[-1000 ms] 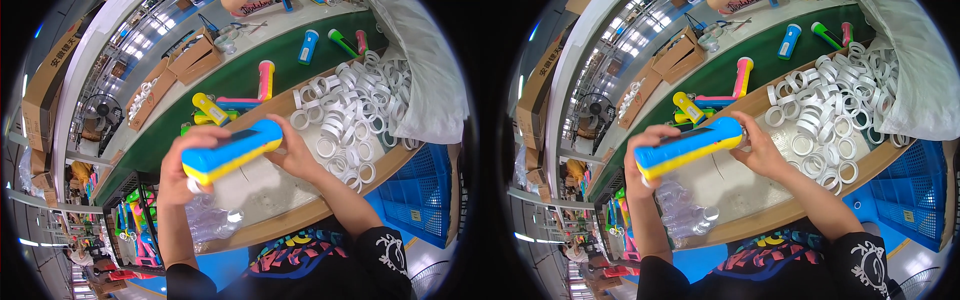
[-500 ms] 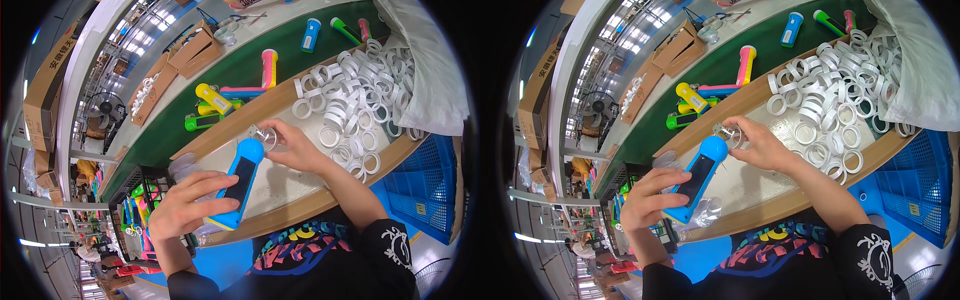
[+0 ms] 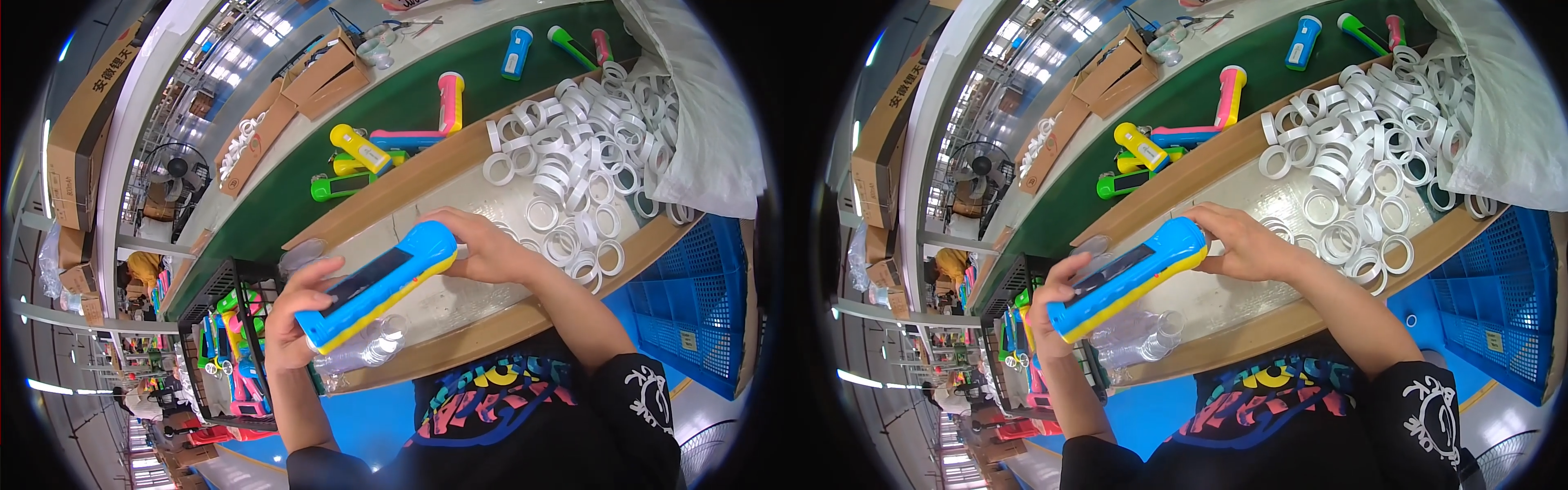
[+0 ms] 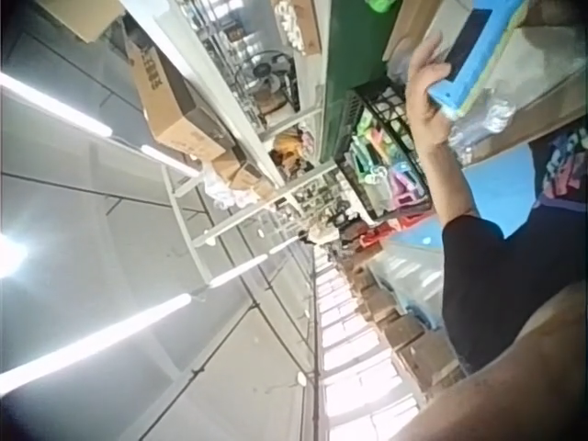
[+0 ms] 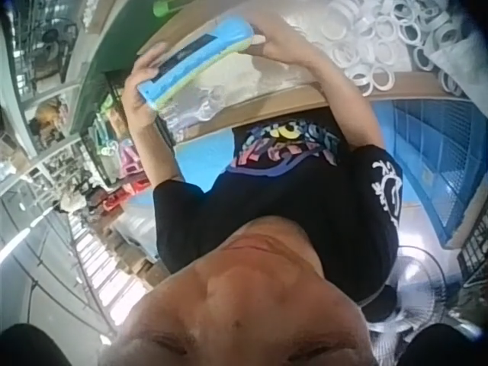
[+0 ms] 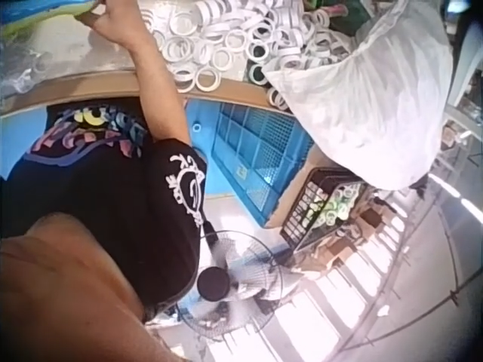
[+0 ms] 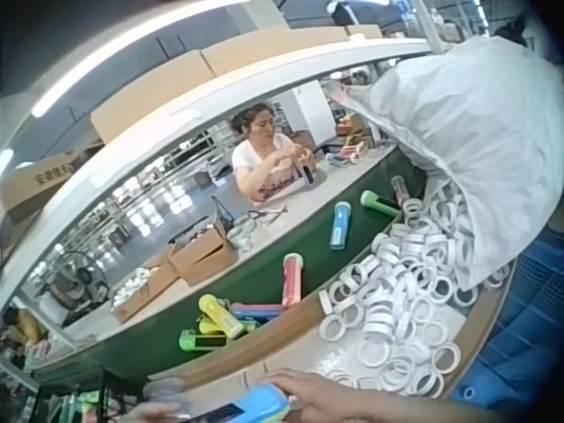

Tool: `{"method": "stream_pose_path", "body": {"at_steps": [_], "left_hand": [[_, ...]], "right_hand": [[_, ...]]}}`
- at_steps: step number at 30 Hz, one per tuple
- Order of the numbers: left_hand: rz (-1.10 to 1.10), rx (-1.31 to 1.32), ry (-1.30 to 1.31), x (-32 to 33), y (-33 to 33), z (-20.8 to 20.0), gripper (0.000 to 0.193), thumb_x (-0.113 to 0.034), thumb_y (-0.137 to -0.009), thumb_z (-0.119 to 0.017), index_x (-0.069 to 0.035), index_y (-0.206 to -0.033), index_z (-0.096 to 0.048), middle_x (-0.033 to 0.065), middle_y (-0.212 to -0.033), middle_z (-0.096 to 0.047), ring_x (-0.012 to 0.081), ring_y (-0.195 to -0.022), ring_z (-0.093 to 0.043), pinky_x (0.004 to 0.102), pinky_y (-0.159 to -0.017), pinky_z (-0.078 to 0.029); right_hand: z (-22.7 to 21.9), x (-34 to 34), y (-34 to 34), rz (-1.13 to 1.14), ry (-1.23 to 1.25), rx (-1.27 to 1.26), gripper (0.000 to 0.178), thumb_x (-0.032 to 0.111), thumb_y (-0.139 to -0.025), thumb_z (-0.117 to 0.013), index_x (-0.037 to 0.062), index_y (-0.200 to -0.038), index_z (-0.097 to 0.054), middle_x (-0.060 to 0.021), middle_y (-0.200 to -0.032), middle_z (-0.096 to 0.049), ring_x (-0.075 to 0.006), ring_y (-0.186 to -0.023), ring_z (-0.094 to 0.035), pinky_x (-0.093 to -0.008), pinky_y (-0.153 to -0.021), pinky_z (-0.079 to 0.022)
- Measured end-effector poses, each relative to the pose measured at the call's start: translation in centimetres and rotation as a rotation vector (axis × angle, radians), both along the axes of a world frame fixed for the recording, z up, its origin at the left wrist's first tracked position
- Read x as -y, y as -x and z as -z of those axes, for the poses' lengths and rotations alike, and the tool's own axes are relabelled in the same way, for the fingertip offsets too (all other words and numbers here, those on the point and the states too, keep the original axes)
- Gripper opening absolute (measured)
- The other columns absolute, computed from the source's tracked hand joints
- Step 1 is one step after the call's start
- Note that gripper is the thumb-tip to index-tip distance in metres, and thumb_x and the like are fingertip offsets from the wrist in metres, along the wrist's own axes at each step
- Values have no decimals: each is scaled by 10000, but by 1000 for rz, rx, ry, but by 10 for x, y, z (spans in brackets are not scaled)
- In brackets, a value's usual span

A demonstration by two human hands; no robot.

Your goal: Assembling various colored flashlights by attaching plastic components and lenses.

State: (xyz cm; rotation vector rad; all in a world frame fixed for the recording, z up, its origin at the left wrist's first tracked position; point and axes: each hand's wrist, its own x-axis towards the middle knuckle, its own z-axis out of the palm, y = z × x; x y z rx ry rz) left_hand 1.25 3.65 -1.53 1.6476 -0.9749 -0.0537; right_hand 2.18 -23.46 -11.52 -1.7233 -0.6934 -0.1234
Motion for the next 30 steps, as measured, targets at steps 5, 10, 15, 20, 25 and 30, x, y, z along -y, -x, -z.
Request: {"method": "stream_pose_path", "body": {"at_steps": [5, 10, 15, 20, 25, 30], "left_hand": [[-436, -86, 27, -7, 12, 2, 476, -200, -727, -728, -21, -1111, -512, 158, -1155, -520, 207, -1011, -543, 323, -885, -436], [-478, -227, -83, 1, 22, 0, 582, 36, -700, -676, -49, -1205, -400, 72, -1055, -532, 148, -960, -539, 284, -853, -444], [-311, -435, -387, 0, 22, -12, 523, 12, -640, -742, -19, -1129, -560, 70, -1005, -584, 150, -914, -570, 279, -809, -460], [-27, -1155, -258, 19, 37, -7, 597, -39, -679, -727, -21, -1242, -529, 96, -1032, -617, 179, -885, -620, 309, -808, -484], [198, -452, -428, 33, 45, -17, 556, -118, -716, -713, -12, -1234, -540, 143, -1119, -624, 253, -1026, -616, 318, -877, -456], [-122, 963, -894, 63, 15, 22, 710, -54, -555, -682, -144, -1245, -539, 134, -1133, -556, 223, -716, -561, 318, -581, -506]], "right_hand": [[1, 2, 1, 51, -5, -106, 452, 122, -690, -730, 42, -1068, -497, -127, -972, -573, -272, -913, -583, -351, -770, -471], [-12, 10, 7, 17, 184, 20, 483, 134, -710, -717, 35, -1110, -466, -152, -1022, -574, -306, -936, -590, -361, -797, -475], [-41, 26, 26, -1, -5, 30, 697, 121, -699, -761, 25, -1284, -396, -137, -1098, -583, -289, -990, -598, -371, -867, -467], [-41, 20, 43, -179, -42, 198, 549, 315, -791, -685, 37, -1205, -455, -198, -1222, -468, -356, -1132, -462, -434, -950, -372], [-71, 19, 67, -108, -125, 628, 393, 374, -881, -537, 9, -1028, -539, -164, -1034, -585, -320, -941, -590, -408, -839, -462], [-12, 11, 22, 230, -620, -1045, 437, 423, -932, -432, 20, -1009, -583, -137, -1013, -583, -220, -939, -576, -354, -861, -447]]}}
